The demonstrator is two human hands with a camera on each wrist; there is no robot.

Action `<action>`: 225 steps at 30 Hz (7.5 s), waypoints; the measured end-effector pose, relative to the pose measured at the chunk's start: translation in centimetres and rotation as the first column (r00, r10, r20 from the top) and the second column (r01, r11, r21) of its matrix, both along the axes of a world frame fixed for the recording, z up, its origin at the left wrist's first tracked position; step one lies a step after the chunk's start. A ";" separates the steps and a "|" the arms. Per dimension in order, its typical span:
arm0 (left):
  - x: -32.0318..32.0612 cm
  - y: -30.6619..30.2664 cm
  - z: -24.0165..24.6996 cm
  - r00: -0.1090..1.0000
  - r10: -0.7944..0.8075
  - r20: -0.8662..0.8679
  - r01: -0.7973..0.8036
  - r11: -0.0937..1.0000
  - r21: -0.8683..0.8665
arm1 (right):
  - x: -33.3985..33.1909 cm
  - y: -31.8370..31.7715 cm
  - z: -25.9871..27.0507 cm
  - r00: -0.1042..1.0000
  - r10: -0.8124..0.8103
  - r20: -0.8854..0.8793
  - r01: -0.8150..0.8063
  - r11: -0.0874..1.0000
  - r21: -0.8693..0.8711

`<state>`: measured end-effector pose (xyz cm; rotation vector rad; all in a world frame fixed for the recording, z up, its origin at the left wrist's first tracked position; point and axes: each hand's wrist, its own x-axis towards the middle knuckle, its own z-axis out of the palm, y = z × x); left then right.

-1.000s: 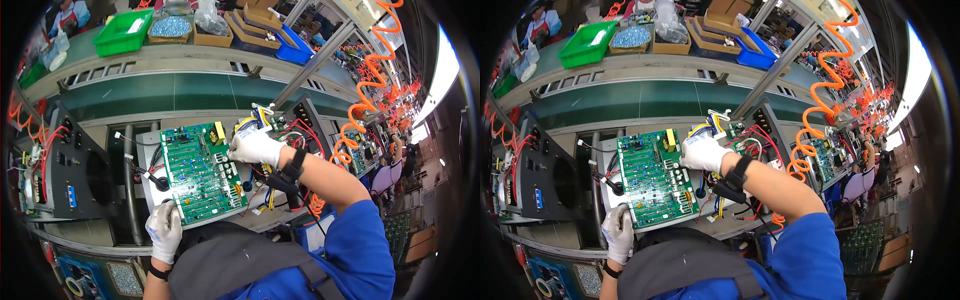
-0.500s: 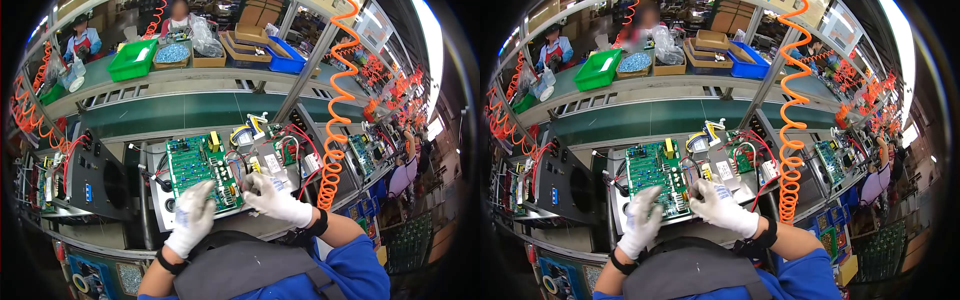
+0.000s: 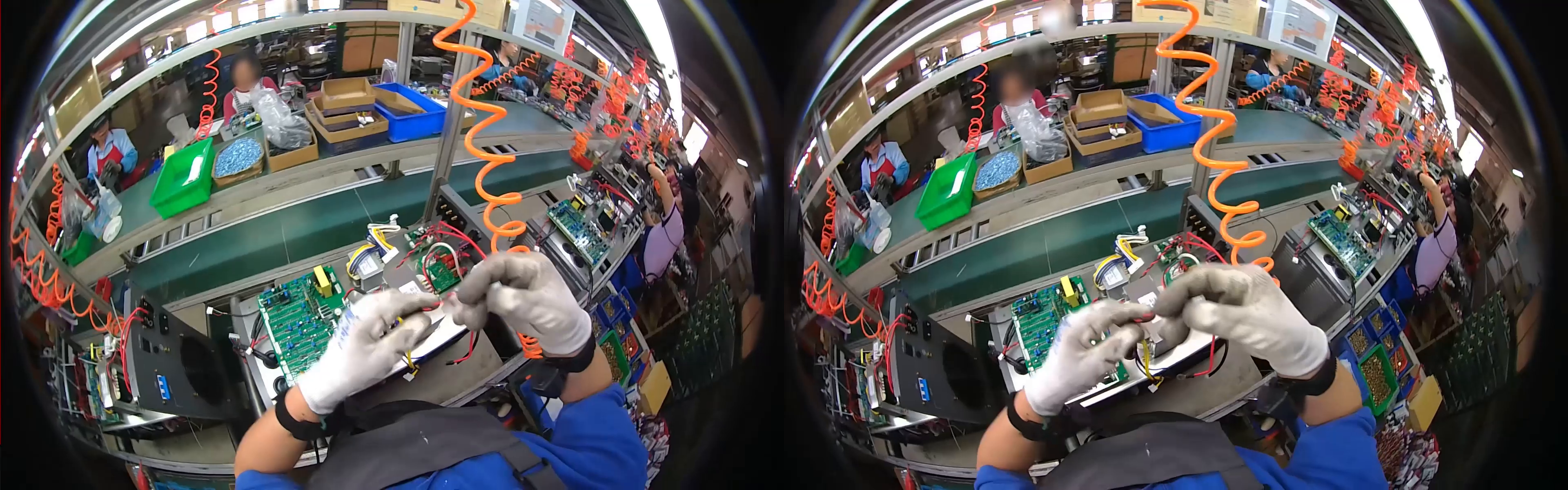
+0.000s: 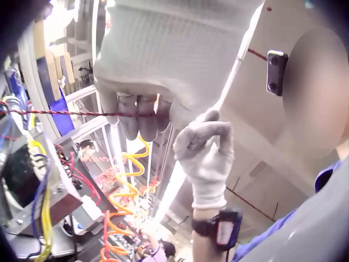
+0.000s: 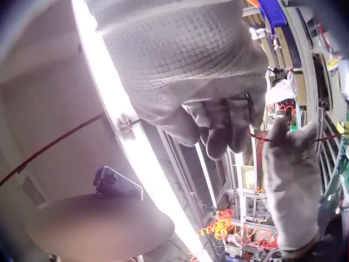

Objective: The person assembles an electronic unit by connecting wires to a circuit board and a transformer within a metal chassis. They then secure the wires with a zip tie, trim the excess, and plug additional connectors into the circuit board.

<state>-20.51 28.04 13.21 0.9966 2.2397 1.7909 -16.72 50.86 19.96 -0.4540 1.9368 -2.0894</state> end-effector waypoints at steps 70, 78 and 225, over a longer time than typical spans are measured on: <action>4.1 -13.9 -16.3 0.613 0.710 -0.346 -0.781 0.479 -0.400 | -28.7 0.5 -14.4 0.972 0.231 -0.051 0.036 0.069 0.997; 4.2 -13.7 -16.2 0.621 0.732 -0.281 -0.762 0.480 -0.434 | -29.6 0.6 -14.2 0.989 0.005 0.150 -0.144 0.296 0.944; 4.8 -16.9 -17.2 0.621 0.639 -0.454 -0.761 0.354 -0.544 | -17.1 1.4 -15.0 0.963 -0.266 -0.036 0.145 0.402 0.904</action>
